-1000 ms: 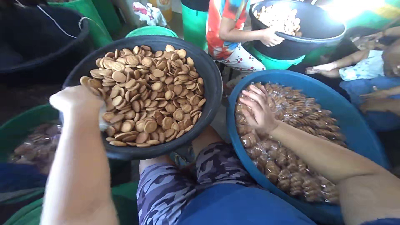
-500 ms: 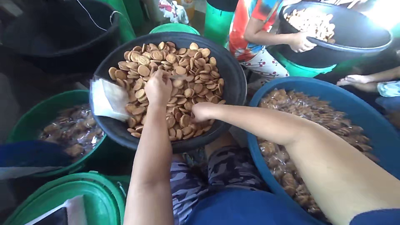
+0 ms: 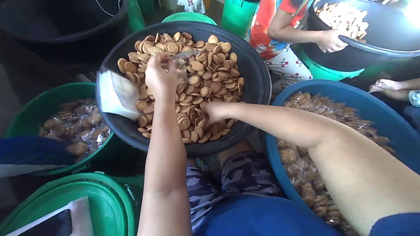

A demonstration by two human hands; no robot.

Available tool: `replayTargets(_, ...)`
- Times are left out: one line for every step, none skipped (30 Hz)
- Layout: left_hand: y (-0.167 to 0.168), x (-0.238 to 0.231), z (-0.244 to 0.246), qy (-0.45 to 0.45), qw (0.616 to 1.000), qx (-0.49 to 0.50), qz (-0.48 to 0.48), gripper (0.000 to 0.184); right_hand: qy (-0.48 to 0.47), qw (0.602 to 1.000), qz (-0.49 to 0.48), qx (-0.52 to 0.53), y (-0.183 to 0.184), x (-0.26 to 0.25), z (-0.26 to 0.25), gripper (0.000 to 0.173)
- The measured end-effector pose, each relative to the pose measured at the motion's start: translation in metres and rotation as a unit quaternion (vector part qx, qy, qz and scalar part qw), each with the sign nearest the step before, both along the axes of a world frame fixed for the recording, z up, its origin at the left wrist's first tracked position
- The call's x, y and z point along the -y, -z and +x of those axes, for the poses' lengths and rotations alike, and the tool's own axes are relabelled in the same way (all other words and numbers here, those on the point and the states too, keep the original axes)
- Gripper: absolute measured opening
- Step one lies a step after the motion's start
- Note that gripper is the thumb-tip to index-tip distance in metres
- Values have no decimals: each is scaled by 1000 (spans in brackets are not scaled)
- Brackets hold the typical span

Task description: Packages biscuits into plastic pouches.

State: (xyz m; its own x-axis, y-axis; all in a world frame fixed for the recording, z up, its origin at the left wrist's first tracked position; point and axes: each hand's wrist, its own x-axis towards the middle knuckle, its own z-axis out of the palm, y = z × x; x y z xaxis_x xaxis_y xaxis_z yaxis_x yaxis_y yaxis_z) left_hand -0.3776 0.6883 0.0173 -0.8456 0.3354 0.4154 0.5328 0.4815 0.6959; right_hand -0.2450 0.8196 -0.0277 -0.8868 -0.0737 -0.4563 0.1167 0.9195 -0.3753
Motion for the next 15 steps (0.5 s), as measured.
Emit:
replayTargets(1, 2, -3, -8, 999, -11, 31, 30, 5, 1000, 5, -18, -3, -2, -3, 36)
replayTargets(2, 3, -6, -17, 997, -25, 70, 29, 6, 999, -6, -42, -11, -2, -6, 38)
replayTargets(3, 5, -7, -20, 993, -36, 113, 27, -8, 998, -23, -51, -22, 1, -9, 40)
replayTargets(5, 6, -9, -20, 987, -45, 150, 26, -35, 996, -48, -61, -29, 6, -11, 39)
replayTargets(7, 6, -11, -20, 983, -54, 177, 24, -67, 992, -72, -74, -29, 12, -13, 37)
replayTargets(9, 7, -14, -22, 981, -55, 186, 24, -98, 988, -83, -86, -22, 19, -15, 38)
replayTargets(9, 7, -14, -24, 982, -43, 184, 25, -122, 985, -80, -92, -12, 25, -18, 43)
replayTargets(8, 7, -13, -31, 983, -28, 180, 25, -136, 985, -63, -90, -2, 31, -21, 48)
replayTargets(7, 6, -12, -35, 983, -8, 177, 26, -138, 984, -48, -102, 10, 34, -24, 53)
replayTargets(8, 6, -13, -31, 983, 4, 180, 28, -137, 984, -39, -106, 17, 37, -25, 55)
replayTargets(9, 6, -13, -24, 982, 11, 186, 32, -138, 983, -34, -117, 21, 38, -25, 52)
replayTargets(11, 5, -15, -19, 981, 12, 195, 38, -147, 980, -37, -131, 23, 37, -23, 48)
replayTargets(12, 3, -15, -14, 978, 14, 206, 43, -158, 976, -47, -145, 26, 35, -22, 45)
replayTargets(12, 1, -15, -9, 978, 20, 209, 45, -166, 974, -57, -146, 28, 34, -20, 43)
replayTargets(11, 0, -15, -6, 979, 27, 201, 46, -169, 974, -61, -136, 28, 31, -18, 42)
